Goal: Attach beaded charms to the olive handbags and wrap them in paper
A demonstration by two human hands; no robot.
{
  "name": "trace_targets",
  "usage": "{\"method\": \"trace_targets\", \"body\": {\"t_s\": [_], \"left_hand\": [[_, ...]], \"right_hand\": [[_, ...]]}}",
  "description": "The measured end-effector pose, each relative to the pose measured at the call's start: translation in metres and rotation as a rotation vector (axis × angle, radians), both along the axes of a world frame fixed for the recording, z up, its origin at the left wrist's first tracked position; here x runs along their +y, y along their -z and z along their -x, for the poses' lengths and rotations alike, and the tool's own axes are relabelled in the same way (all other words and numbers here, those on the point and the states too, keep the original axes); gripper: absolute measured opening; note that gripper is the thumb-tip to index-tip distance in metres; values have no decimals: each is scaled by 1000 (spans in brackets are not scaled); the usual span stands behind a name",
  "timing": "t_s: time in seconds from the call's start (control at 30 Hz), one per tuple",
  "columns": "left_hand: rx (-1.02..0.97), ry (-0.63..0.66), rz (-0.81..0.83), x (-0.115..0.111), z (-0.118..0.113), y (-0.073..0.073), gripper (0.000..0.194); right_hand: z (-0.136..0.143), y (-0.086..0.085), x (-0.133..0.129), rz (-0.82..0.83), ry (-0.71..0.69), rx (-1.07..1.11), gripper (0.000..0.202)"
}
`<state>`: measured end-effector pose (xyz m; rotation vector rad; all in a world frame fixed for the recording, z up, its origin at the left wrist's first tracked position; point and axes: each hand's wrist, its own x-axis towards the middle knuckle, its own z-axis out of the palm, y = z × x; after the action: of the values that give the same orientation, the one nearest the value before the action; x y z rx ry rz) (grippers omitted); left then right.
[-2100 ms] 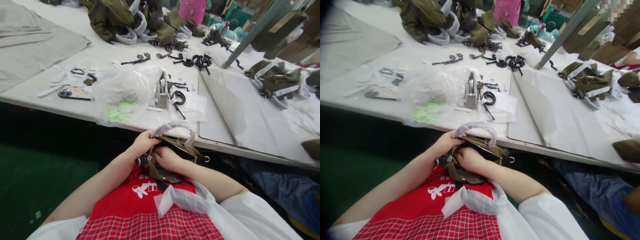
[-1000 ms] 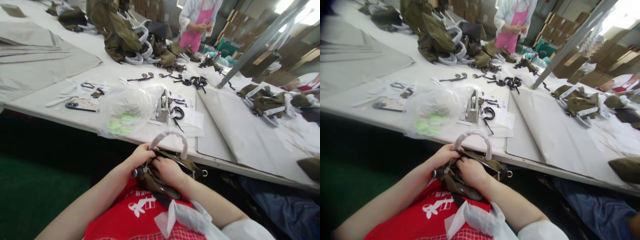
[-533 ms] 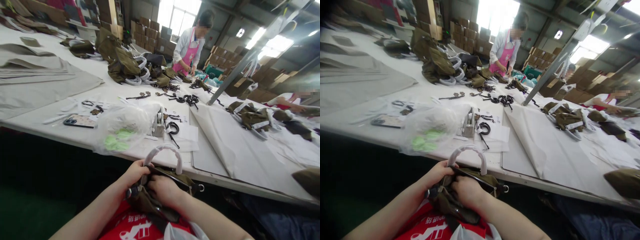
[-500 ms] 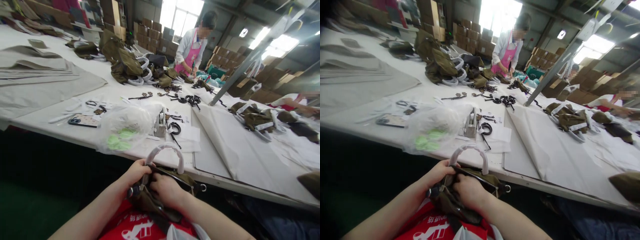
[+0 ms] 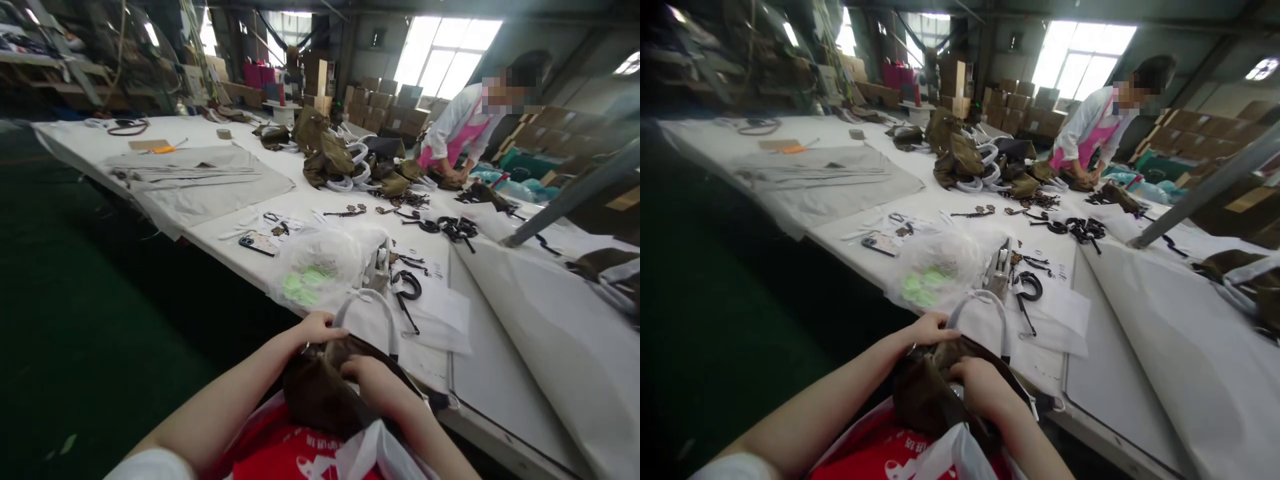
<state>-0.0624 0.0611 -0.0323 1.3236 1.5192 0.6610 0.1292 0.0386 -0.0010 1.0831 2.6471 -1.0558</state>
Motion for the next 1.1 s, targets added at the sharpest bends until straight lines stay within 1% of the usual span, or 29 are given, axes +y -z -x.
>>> {"method": "trace_targets", "body": {"t_s": [0.07, 0.1, 0.13, 0.23, 0.3, 0.4, 0.47, 0.6, 0.77, 0.83, 1.0, 1.1], "left_hand": [[66, -44, -77, 3, 14, -5, 36], [114, -81, -117, 7, 24, -9, 38], [172, -126, -155, 11, 34, -12, 38], [381, -244, -230, 26, 69, -20, 27], [506, -268, -231, 35, 90, -21, 22], [638, -236, -178, 46, 110, -19, 16], [697, -198, -127, 52, 116, -17, 19], [776, -128, -53, 62, 118, -15, 35], [846, -112, -25, 66, 119, -14, 43], [856, -109, -39, 65, 119, -13, 42], [856, -104, -76, 61, 121, -10, 30], [846, -88, -90, 59, 122, -9, 29]], "right_hand": [[0, 0, -2, 26, 25, 31, 22], [0, -2, -3, 47, 26, 23, 21], [0, -3, -4, 54, 38, 13, 20], [0, -6, -6, 64, 54, 14, 19], [0, -7, -7, 66, 69, 16, 20], [-1, -7, -9, 50, 90, 6, 22], [-2, -7, -10, 43, 91, 12, 23], [-3, -5, -9, 54, 109, 25, 23], [-4, -5, -9, 64, 129, 26, 23], [-4, -6, -8, 58, 125, 24, 23], [-3, -10, -7, 54, 115, 7, 23], [-2, -10, -7, 68, 117, 8, 22]]}}
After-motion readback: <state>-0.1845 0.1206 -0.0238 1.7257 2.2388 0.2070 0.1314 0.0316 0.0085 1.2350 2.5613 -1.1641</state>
